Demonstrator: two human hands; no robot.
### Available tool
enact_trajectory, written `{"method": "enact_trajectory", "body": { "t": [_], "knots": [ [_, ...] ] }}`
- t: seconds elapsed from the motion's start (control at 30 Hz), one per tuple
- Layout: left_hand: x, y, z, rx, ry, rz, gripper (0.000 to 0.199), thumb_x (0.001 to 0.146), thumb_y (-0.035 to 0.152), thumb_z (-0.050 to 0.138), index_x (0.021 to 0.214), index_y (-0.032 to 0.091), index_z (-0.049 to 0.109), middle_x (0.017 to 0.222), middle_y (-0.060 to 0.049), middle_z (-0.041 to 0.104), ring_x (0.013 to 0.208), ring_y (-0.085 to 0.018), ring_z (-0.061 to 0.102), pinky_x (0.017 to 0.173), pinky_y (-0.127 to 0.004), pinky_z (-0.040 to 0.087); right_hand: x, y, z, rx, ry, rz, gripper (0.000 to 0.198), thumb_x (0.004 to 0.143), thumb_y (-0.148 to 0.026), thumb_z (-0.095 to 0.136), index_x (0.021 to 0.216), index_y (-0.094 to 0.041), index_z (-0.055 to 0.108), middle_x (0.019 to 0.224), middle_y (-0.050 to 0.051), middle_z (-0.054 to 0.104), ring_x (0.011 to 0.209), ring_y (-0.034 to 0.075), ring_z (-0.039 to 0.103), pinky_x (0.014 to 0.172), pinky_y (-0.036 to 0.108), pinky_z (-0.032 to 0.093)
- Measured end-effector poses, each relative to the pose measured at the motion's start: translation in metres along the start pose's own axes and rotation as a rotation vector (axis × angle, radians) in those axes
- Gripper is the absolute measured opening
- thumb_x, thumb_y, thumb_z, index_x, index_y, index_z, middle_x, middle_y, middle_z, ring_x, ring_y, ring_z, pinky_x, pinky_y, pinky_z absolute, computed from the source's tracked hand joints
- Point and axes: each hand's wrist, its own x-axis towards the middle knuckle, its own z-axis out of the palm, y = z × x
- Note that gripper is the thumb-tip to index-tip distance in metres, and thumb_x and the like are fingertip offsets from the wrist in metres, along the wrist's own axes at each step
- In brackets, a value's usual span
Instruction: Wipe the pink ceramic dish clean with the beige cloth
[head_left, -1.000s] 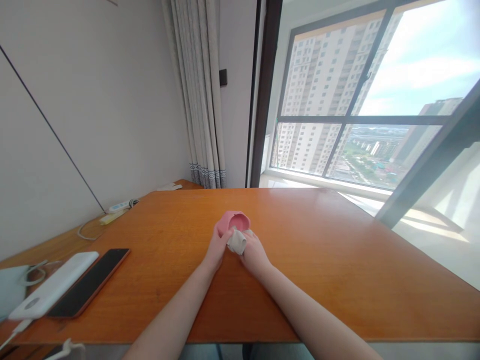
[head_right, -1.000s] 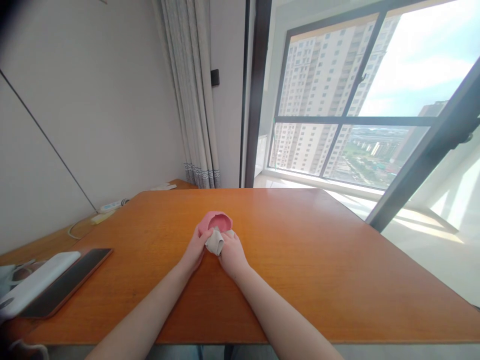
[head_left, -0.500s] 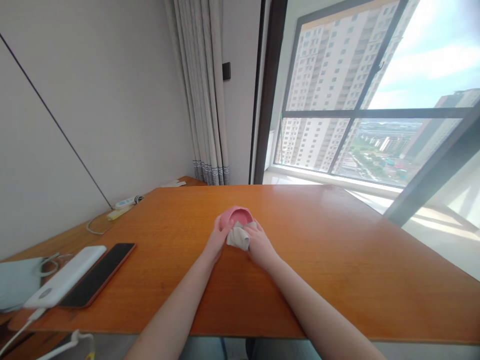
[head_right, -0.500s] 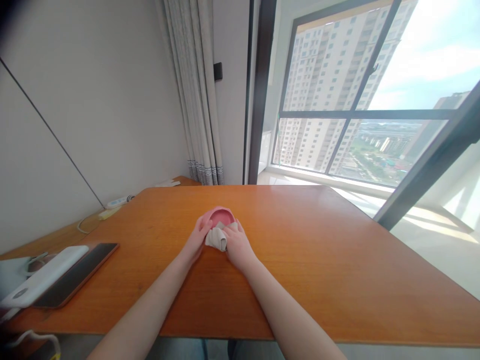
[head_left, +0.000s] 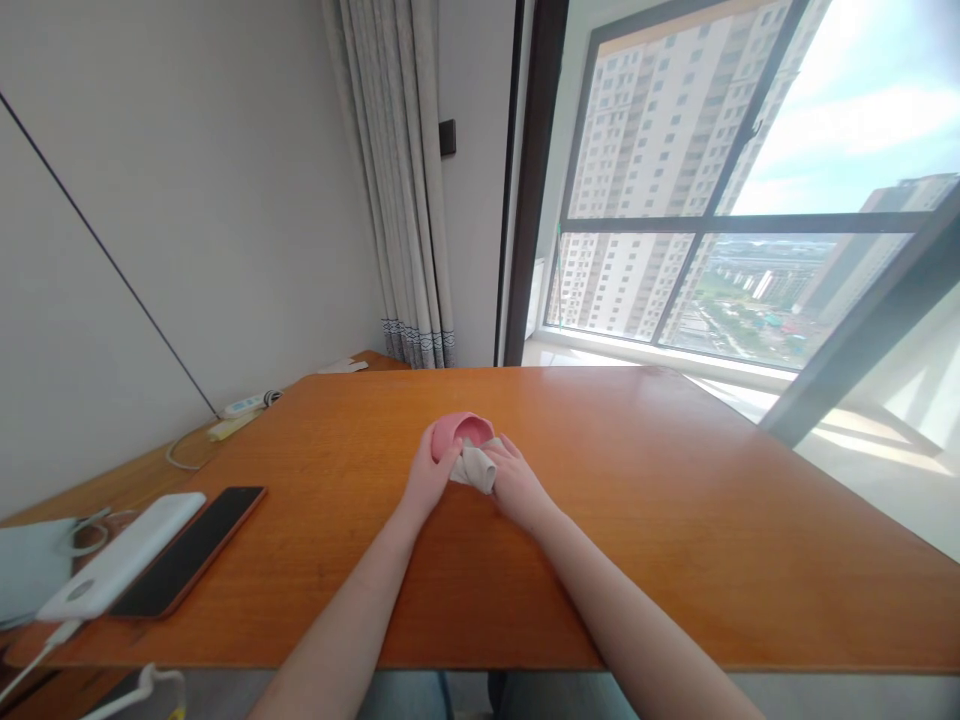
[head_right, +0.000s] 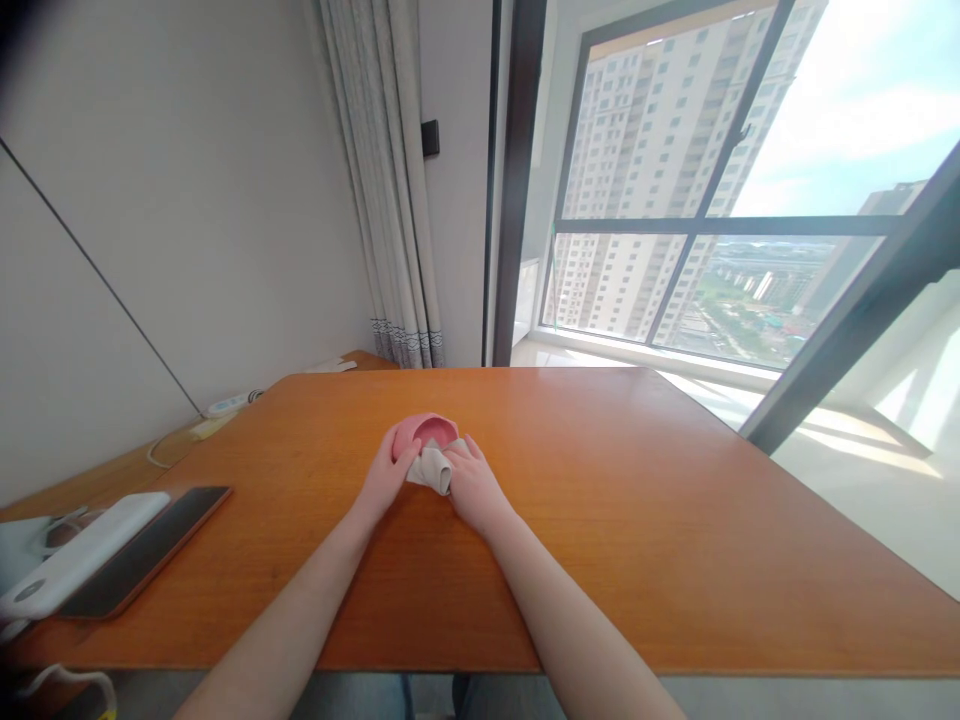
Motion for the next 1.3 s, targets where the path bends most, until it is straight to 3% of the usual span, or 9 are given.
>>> {"method": "enact_trajectory", "body": {
  "t": [0.1,0.33,0.4,0.47,0.57,0.63,0.9,1.1,1.3],
  "knots": [
    [0.002,0.007,-0.004,-0.033,-0.029,0.005,0.044,0.067,0.034,0.071,0.107,0.020,0.061,0.115,-0.008,0.061,0.110,-0.023,0.053,0.098,-0.032,0.035,0.001,-0.004,-0.005,-0.001,0.030,-0.046,0.019,0.086,-0.013,0.046,0.097,-0.021,0.059,0.090,0.003,0.064,0.095,0.017,0.053,0.108,0.041,0.020],
    [0.010,0.010,-0.017,-0.058,-0.166,-0.121,0.045,0.069,0.042,0.067,0.106,0.018,0.064,0.072,-0.002,0.065,0.063,-0.017,0.057,0.070,-0.030,0.045,0.003,-0.013,-0.007,-0.015,0.026,-0.120,0.014,0.088,-0.018,0.045,0.086,-0.021,0.058,0.082,0.003,0.061,0.088,0.017,0.051,0.101,0.039,0.029],
    [0.011,0.006,-0.017,-0.020,-0.177,-0.117,0.045,0.071,0.044,0.066,0.107,0.018,0.064,0.075,-0.004,0.066,0.070,-0.019,0.059,0.073,-0.030,0.045,0.002,-0.013,-0.007,0.005,0.020,-0.112,0.011,0.087,-0.018,0.047,0.084,-0.021,0.057,0.082,0.003,0.061,0.087,0.018,0.050,0.098,0.037,0.032],
    [0.009,0.000,-0.012,0.005,-0.136,-0.111,0.048,0.071,0.045,0.066,0.111,0.018,0.061,0.096,-0.008,0.066,0.090,-0.023,0.060,0.083,-0.032,0.043,0.001,-0.012,-0.007,0.019,0.018,-0.091,0.009,0.085,-0.017,0.049,0.084,-0.020,0.057,0.082,0.003,0.061,0.086,0.018,0.049,0.093,0.035,0.036],
    [0.000,-0.010,0.001,-0.053,-0.070,-0.094,0.065,0.069,0.043,0.069,0.126,0.020,0.047,0.134,-0.010,0.047,0.122,-0.025,0.045,0.101,-0.033,0.033,-0.001,-0.011,-0.006,0.017,0.043,-0.034,0.011,0.083,-0.014,0.049,0.086,-0.019,0.058,0.082,0.005,0.061,0.084,0.020,0.048,0.087,0.036,0.039],
    [-0.008,-0.014,0.010,-0.093,-0.062,-0.086,0.075,0.070,0.042,0.068,0.135,0.022,0.034,0.142,-0.011,0.038,0.128,-0.025,0.038,0.105,-0.034,0.029,-0.001,-0.011,-0.004,0.014,0.069,-0.010,0.015,0.083,-0.013,0.047,0.090,-0.019,0.059,0.084,0.006,0.061,0.085,0.021,0.048,0.087,0.038,0.039],
    [-0.014,-0.019,0.017,-0.202,0.037,-0.070,0.050,0.082,0.042,0.054,0.127,0.026,0.040,0.138,-0.006,0.042,0.127,-0.020,0.039,0.106,-0.033,0.030,0.001,-0.016,0.004,0.046,0.065,-0.029,0.013,0.084,-0.015,0.047,0.085,-0.019,0.060,0.080,0.006,0.059,0.082,0.021,0.047,0.086,0.040,0.040],
    [-0.004,-0.017,0.010,-0.188,0.074,-0.115,0.047,0.082,0.039,0.054,0.126,0.025,0.044,0.138,-0.005,0.043,0.127,-0.021,0.040,0.105,-0.032,0.031,0.002,-0.012,-0.005,0.066,0.025,-0.106,0.016,0.086,-0.015,0.048,0.096,-0.020,0.059,0.087,0.005,0.061,0.088,0.019,0.049,0.091,0.038,0.037],
    [0.004,-0.008,-0.006,0.011,0.034,0.046,0.045,0.077,0.031,0.061,0.121,0.022,0.053,0.137,-0.007,0.045,0.130,-0.021,0.036,0.111,-0.034,0.022,0.000,-0.020,-0.010,-0.025,-0.037,-0.114,0.013,0.087,-0.017,0.048,0.094,-0.020,0.059,0.089,0.005,0.061,0.089,0.019,0.049,0.090,0.036,0.036]
  ]
}}
